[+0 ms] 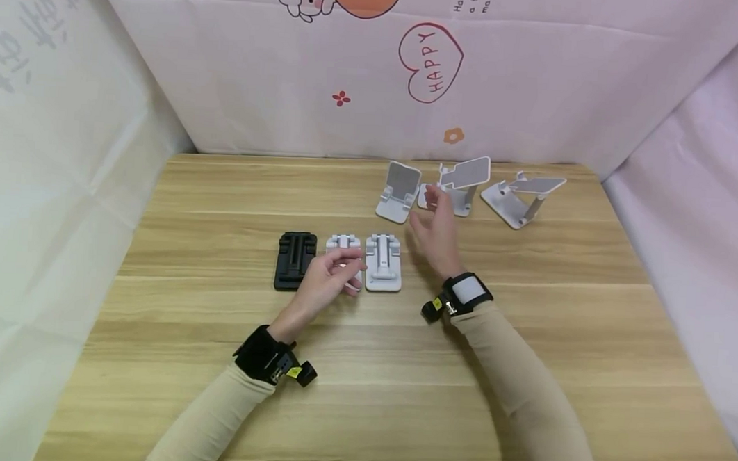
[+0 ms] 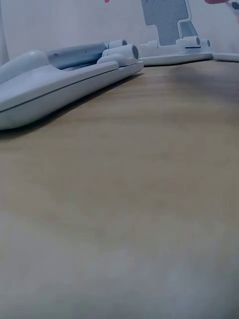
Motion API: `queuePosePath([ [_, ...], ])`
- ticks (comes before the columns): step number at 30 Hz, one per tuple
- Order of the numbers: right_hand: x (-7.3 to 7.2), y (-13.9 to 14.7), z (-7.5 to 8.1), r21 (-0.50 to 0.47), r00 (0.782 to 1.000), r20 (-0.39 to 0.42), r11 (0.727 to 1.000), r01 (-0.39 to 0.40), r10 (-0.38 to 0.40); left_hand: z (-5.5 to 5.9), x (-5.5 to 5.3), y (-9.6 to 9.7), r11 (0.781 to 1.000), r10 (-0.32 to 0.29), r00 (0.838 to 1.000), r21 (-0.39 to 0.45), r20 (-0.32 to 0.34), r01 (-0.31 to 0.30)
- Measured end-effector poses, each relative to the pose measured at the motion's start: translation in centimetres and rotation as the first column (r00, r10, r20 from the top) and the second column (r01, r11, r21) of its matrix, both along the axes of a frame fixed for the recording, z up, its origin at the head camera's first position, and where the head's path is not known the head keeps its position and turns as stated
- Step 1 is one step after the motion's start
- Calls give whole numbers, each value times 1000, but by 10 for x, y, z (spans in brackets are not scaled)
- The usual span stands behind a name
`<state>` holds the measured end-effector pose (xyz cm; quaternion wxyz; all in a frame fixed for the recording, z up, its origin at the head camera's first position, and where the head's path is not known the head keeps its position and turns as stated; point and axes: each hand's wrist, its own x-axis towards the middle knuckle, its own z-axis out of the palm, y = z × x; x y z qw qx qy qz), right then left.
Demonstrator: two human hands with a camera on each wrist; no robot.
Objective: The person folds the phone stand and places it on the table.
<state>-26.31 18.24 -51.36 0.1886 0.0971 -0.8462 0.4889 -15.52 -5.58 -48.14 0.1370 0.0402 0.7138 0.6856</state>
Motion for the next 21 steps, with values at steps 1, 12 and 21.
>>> queuePosePath([
  [1,-2,-1,1,15,1000,-16,1000,5,-5,-1,0,1,1000,-4,1000,-2,2,4],
  [12,-32,-4,21,-6,994,94,999,-49,49,-5,-2,3,1000,-4,1000,0,13,4],
  [21,-49,-9,37,66,975,205,992,-105,89,-3,-1,4,1000,-9,1000,0,10,9],
])
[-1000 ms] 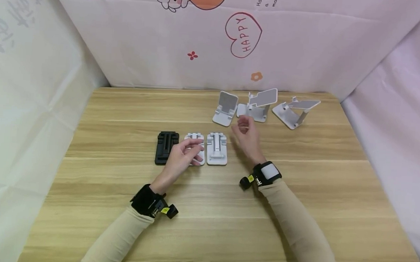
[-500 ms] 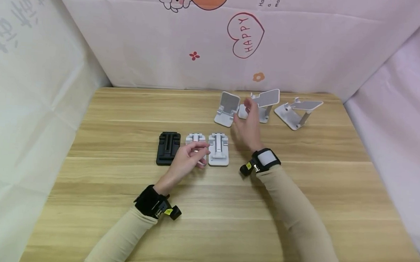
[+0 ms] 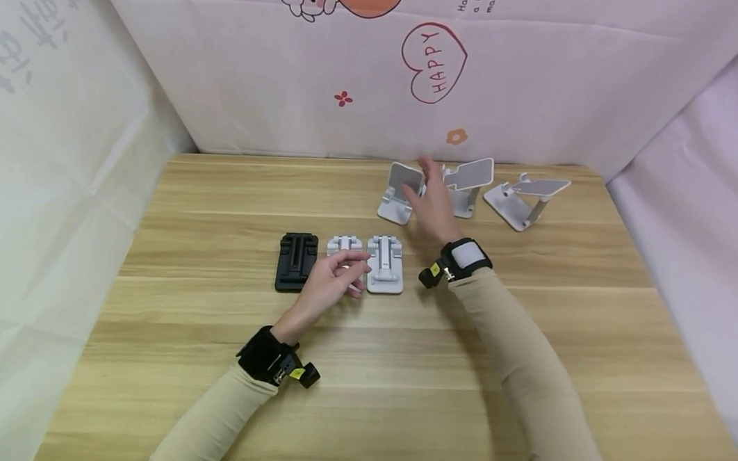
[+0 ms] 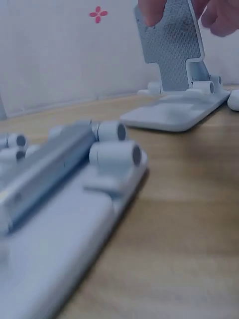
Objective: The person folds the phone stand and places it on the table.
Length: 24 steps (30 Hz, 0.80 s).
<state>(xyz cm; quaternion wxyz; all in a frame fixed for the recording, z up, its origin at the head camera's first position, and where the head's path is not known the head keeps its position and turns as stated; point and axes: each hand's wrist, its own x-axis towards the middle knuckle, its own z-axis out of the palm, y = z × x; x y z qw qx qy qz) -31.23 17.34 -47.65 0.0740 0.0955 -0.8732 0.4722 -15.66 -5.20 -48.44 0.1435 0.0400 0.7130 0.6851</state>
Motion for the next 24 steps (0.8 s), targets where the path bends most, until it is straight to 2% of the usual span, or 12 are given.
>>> queuePosePath([
  [4,-10,-2,1,25,998,57,1000,-2,1,0,0,0,1000,1,1000,3,-3,-1],
  [8,-13,-3,0,28,994,105,1000,7,-9,0,0,0,1000,-4,1000,-4,-1,4],
  [24,-9,-7,-8,-15,999,20,999,51,-50,-2,2,0,1000,-10,1000,-1,-13,10],
])
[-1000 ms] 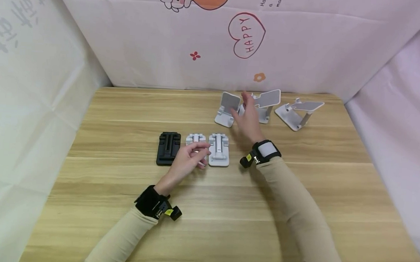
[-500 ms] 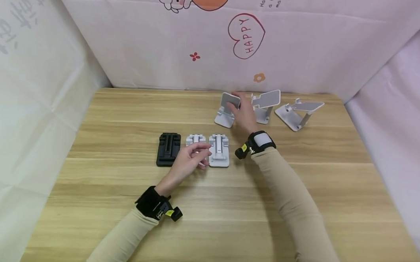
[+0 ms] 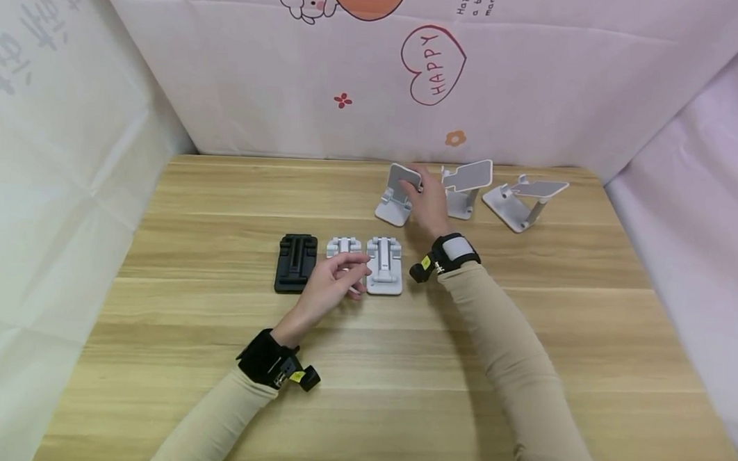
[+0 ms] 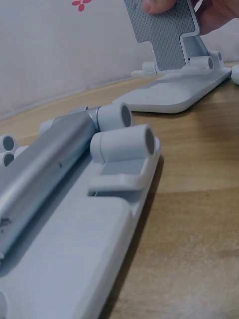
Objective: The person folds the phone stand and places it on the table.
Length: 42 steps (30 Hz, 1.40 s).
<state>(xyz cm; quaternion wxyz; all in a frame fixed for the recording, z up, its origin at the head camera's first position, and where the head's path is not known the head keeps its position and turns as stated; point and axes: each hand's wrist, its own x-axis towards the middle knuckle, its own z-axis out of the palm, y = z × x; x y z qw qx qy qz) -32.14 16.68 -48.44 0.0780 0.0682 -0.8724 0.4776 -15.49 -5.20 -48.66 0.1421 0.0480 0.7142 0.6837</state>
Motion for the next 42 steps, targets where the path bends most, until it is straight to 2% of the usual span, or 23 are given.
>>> queuePosePath([
  [6,5,1,-2,-14,999,-43,1000,17,-18,-1,0,0,1000,1,1000,4,5,-1],
  [10,12,1,3,-18,997,-67,1000,22,-24,-2,0,1,1000,-1,1000,9,8,0],
  [19,31,3,27,-45,987,-158,999,0,-7,1,1,0,1000,13,1000,-3,12,-13],
  [26,50,3,49,-95,977,-214,995,-32,11,2,-2,0,998,55,998,17,38,-55],
  [34,75,3,70,-100,964,-249,987,-122,94,5,-5,-1,995,79,996,54,41,-81],
  [42,93,5,79,-16,937,-295,979,-202,189,5,-11,-3,991,84,994,98,75,-91],
])
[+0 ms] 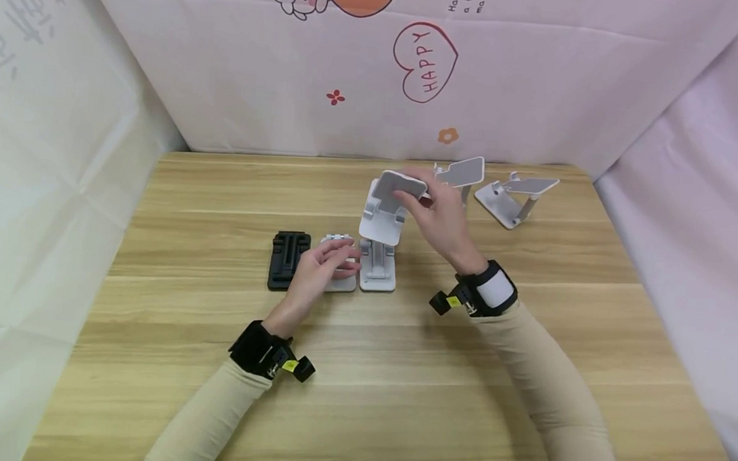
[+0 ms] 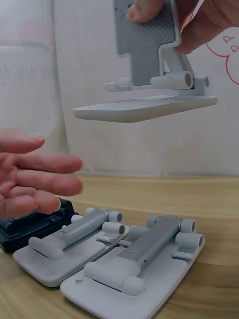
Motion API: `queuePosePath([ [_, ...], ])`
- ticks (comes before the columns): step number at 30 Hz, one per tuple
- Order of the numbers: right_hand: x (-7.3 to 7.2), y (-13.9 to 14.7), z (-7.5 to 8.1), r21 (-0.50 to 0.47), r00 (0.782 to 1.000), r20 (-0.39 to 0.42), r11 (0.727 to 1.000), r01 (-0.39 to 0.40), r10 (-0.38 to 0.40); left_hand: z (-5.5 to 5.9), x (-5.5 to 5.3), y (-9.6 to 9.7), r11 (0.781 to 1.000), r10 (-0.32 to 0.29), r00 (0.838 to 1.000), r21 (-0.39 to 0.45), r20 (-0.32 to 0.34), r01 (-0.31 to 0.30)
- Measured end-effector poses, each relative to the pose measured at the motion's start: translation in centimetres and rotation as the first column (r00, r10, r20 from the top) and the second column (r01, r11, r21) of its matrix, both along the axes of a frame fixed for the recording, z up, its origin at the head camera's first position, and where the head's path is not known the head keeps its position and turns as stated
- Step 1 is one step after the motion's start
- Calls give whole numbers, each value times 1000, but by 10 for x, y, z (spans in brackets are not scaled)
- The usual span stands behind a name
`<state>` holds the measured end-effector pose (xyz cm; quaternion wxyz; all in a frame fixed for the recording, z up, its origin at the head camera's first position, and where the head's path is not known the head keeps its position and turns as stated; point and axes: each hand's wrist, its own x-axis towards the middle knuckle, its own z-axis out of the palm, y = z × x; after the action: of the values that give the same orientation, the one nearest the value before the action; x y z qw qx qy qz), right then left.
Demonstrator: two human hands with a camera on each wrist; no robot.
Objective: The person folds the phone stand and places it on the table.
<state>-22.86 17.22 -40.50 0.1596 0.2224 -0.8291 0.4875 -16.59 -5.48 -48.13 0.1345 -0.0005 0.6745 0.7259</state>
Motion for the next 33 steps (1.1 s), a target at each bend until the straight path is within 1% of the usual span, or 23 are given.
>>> queuePosePath([
  [5,7,2,1,39,995,-51,995,-89,91,3,-3,-2,997,7,999,77,48,-11],
  [9,12,4,1,61,986,-70,987,-147,151,5,-3,-2,993,-1,998,118,55,-6],
  [17,20,9,-2,118,974,-70,972,-206,215,7,-2,-2,989,-60,998,136,19,57],
  [25,23,10,-3,104,959,-53,956,-273,280,8,-2,-1,987,-94,995,132,25,89],
  [30,24,9,-4,115,951,-62,949,-293,302,9,-2,1,985,-112,993,133,25,107],
  [33,26,9,-5,123,951,-65,948,-293,303,10,-2,1,985,-118,993,134,29,113],
])
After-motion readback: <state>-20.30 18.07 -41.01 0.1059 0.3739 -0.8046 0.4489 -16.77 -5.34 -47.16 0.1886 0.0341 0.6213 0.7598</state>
